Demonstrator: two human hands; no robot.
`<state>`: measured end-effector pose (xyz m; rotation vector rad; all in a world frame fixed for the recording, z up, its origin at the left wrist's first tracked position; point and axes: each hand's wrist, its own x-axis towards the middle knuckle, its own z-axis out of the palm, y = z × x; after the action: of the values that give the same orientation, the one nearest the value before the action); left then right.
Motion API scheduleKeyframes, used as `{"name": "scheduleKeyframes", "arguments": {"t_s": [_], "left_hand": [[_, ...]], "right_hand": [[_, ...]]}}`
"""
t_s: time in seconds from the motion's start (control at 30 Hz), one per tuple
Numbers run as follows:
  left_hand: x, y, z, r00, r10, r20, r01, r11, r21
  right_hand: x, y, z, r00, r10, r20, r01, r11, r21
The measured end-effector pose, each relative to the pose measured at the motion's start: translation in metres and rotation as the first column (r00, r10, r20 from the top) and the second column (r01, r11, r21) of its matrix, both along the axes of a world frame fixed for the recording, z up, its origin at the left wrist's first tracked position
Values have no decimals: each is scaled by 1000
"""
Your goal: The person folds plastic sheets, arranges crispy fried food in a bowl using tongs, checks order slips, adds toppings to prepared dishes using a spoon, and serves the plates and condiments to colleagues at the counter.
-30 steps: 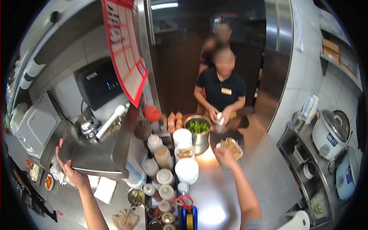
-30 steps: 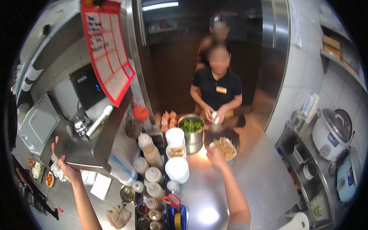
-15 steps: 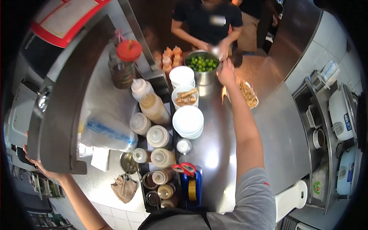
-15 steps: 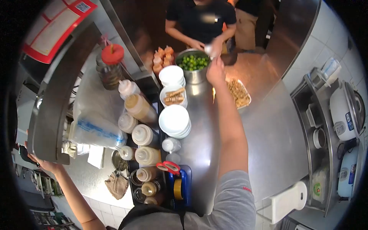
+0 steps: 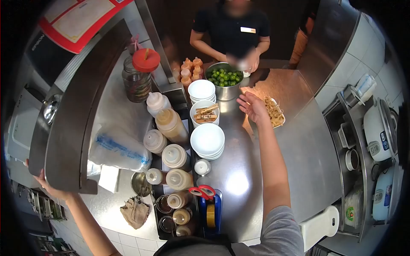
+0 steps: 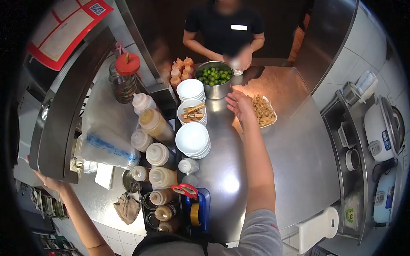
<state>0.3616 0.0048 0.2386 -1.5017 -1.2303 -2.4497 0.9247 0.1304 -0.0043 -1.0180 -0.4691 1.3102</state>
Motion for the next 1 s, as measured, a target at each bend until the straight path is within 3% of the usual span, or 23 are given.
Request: {"name": "scheduleKeyframes", "arguments": {"t_s": [0.13,0.23,0.3,0.33,0.37,0.4,0.43,0.47,0.5,0.57,0.63,0.67,0.8,0.9,1.0], "left_hand": [[-2,4,5,981,-165,98,155,983,95],[10,4,9,977,-178,115,168,981,96],[16,3,11,959,-244,147,225,965,132],[9,5,7,993,-119,-11,119,989,90],[3,6,5,985,10,-171,0,998,59],[1,5,5,988,-5,-155,13,998,55],[8,2,7,990,-15,-142,22,998,53],[16,-3,11,995,-77,-57,79,996,32],[21,-7,17,990,-136,29,135,990,27],[11,-3,14,978,-208,-19,209,975,72],[7,-2,16,947,-320,23,317,943,100],[15,-7,19,895,-425,134,405,901,152],[9,-4,15,893,-445,71,431,889,154],[4,1,13,905,-425,12,418,896,149],[3,-2,13,946,-322,-24,323,941,98]], "right_hand": [[-13,-16,7,998,-5,-67,4,1000,-10],[-23,-27,11,995,-44,-88,39,997,-60],[-33,-36,19,988,-148,-44,145,986,-77],[-36,-40,23,962,-195,191,205,978,-34],[-39,-42,23,880,-233,413,245,969,26],[-43,-45,22,749,-263,608,259,961,97],[-42,-46,14,483,-321,815,240,943,229],[-36,-44,0,167,-386,907,170,918,359],[-39,-43,-7,-158,-459,874,51,880,472],[-60,-63,-14,-357,-177,917,-27,983,179],[-80,-79,-16,-517,-25,856,-44,999,3],[-79,-78,-27,-564,-29,825,-65,998,-9],[-85,-58,-65,-726,33,687,-12,998,-60],[-93,-58,-82,-475,316,821,131,948,-289],[-98,-69,-78,-512,284,811,126,958,-256]]}}
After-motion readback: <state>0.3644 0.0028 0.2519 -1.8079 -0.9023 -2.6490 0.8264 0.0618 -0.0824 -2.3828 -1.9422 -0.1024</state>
